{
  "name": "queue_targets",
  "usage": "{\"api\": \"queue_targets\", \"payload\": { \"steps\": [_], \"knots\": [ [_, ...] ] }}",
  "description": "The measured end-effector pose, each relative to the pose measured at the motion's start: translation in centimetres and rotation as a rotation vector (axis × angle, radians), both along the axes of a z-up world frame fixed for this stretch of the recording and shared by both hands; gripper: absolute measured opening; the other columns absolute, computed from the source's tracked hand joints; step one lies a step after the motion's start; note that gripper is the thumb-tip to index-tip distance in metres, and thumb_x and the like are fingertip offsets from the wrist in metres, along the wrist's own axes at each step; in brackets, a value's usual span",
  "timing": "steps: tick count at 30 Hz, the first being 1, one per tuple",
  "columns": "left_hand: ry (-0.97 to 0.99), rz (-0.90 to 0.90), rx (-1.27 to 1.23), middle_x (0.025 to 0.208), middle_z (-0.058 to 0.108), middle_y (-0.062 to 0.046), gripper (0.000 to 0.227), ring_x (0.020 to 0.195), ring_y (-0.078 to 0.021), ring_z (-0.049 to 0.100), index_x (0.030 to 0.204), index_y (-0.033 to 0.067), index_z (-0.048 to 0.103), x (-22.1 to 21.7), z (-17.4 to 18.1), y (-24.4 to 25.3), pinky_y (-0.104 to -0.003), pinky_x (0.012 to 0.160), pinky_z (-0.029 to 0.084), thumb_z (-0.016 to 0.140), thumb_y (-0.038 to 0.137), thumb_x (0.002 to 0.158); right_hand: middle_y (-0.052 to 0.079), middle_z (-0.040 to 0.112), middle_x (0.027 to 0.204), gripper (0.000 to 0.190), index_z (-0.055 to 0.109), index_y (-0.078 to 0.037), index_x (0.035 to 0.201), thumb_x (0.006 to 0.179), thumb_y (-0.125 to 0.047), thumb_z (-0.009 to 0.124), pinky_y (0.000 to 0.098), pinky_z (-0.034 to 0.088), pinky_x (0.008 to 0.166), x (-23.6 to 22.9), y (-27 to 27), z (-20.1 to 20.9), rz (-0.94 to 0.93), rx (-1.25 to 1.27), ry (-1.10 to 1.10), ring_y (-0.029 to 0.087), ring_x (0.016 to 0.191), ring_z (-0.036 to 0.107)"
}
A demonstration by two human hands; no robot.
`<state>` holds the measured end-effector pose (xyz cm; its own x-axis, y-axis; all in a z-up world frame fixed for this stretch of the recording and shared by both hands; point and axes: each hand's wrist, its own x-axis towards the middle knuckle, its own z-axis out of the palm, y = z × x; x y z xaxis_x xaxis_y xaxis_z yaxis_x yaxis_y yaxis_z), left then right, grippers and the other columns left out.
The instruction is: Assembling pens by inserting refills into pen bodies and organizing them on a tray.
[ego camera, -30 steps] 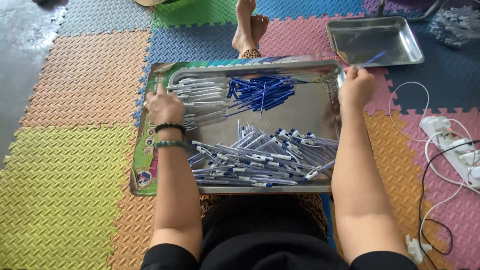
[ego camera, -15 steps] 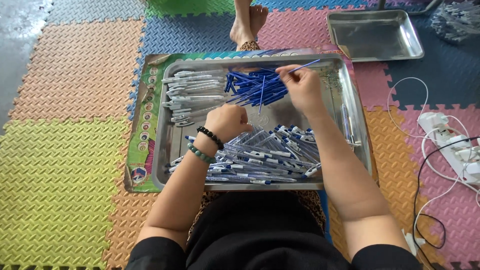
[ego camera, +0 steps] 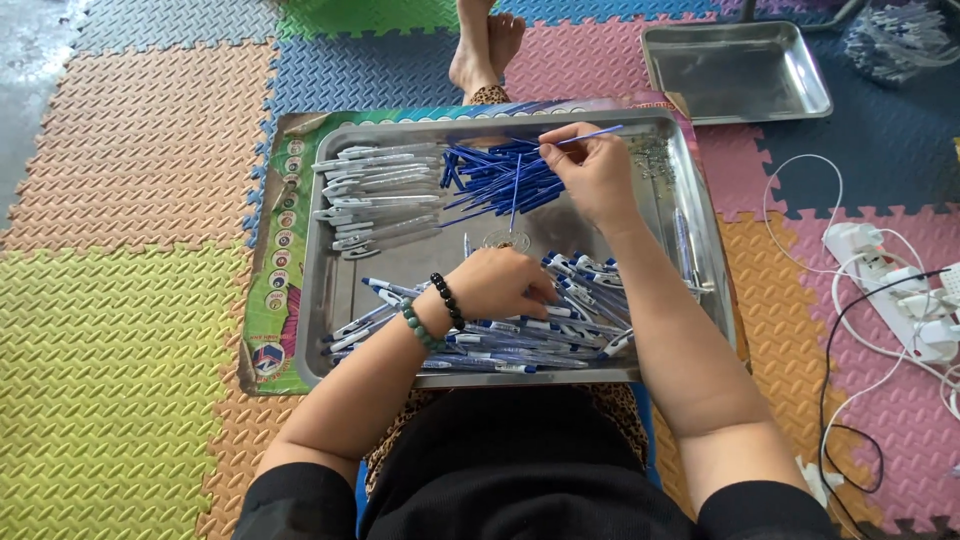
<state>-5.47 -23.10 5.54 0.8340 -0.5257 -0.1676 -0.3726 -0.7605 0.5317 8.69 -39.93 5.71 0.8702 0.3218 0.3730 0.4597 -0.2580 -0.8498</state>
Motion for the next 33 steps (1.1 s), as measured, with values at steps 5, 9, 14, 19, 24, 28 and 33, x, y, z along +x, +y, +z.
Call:
{"api": "queue_targets", "payload": {
  "steps": [5, 9, 14, 19, 24, 28, 33],
  "knots": [
    [-0.027, 0.067, -0.292, 0.105, 0.085, -0.015, 0.024, 0.100, -0.0376, 0.082, 0.122, 0.0119, 0.084, 0.3, 1.2, 1.8, -0.052, 0.091, 0.065, 0.075, 0.028, 0.106, 0.020, 0.082, 0.096, 0.009, 0.080, -0.002, 0.116, 0.109, -0.007, 0.082, 0.0289, 0.066, 0.070, 0.2, -0.4, -0.3, 0.006, 0.081, 0.032, 0.020, 0.082, 0.081],
    [0.071, 0.442, -0.966, 0.110, 0.083, -0.013, 0.025, 0.092, -0.0233, 0.083, 0.138, 0.0062, 0.072, 2.5, -0.9, 4.2, -0.035, 0.074, 0.071, 0.068, 0.014, 0.114, 0.018, 0.082, 0.092, 0.012, 0.078, 0.001, 0.111, 0.107, -0.007, 0.085, 0.0238, 0.068, 0.066, 0.1, 0.4, -0.7, -0.001, 0.249, 0.136, 0.015, 0.081, 0.082],
    [0.171, 0.696, -1.355, 0.130, 0.080, -0.018, 0.046, 0.102, -0.0302, 0.086, 0.154, 0.0028, 0.061, 4.3, -4.1, 6.1, -0.046, 0.083, 0.077, 0.069, 0.003, 0.109, 0.016, 0.081, 0.090, 0.013, 0.077, -0.002, 0.107, 0.103, -0.007, 0.088, 0.0251, 0.066, 0.065, -2.1, 2.2, -0.7, 0.057, 0.252, 0.111, 0.015, 0.075, 0.079],
    [0.161, 0.694, -1.442, 0.134, 0.078, -0.017, 0.059, 0.109, -0.0340, 0.085, 0.159, 0.0002, 0.058, 4.4, -5.1, 5.8, -0.052, 0.084, 0.076, 0.075, -0.007, 0.103, 0.018, 0.082, 0.096, 0.015, 0.080, 0.000, 0.101, 0.094, -0.001, 0.093, 0.0301, 0.066, 0.072, -3.6, 3.2, -1.2, 0.137, 0.237, 0.080, 0.021, 0.086, 0.082],
    [0.160, 0.749, -1.404, 0.134, 0.078, -0.016, 0.063, 0.108, -0.0309, 0.084, 0.158, 0.0036, 0.063, 3.7, -4.6, 5.1, -0.053, 0.084, 0.076, 0.085, -0.004, 0.099, 0.020, 0.081, 0.101, 0.016, 0.078, 0.001, 0.100, 0.093, 0.002, 0.092, 0.0324, 0.069, 0.074, -3.8, 3.2, -1.7, 0.213, 0.239, 0.157, 0.025, 0.088, 0.083],
    [0.136, 0.766, -1.388, 0.135, 0.077, -0.016, 0.065, 0.109, -0.0297, 0.083, 0.158, 0.0035, 0.064, 3.8, -4.6, 4.8, -0.053, 0.083, 0.077, 0.086, -0.005, 0.098, 0.022, 0.081, 0.102, 0.017, 0.078, 0.001, 0.099, 0.092, 0.003, 0.093, 0.0345, 0.069, 0.074, -3.3, 3.4, -2.6, 0.229, 0.215, 0.127, 0.029, 0.089, 0.083],
    [0.147, 0.822, -1.372, 0.132, 0.076, -0.015, 0.063, 0.107, -0.0265, 0.081, 0.154, 0.0055, 0.067, 3.4, -3.5, 4.1, -0.049, 0.082, 0.077, 0.089, 0.001, 0.096, 0.021, 0.082, 0.094, 0.018, 0.077, 0.000, 0.092, 0.087, 0.001, 0.095, 0.0338, 0.067, 0.065, -2.9, 3.6, -3.4, 0.159, 0.163, 0.061, 0.029, 0.088, 0.083]
  ]
}}
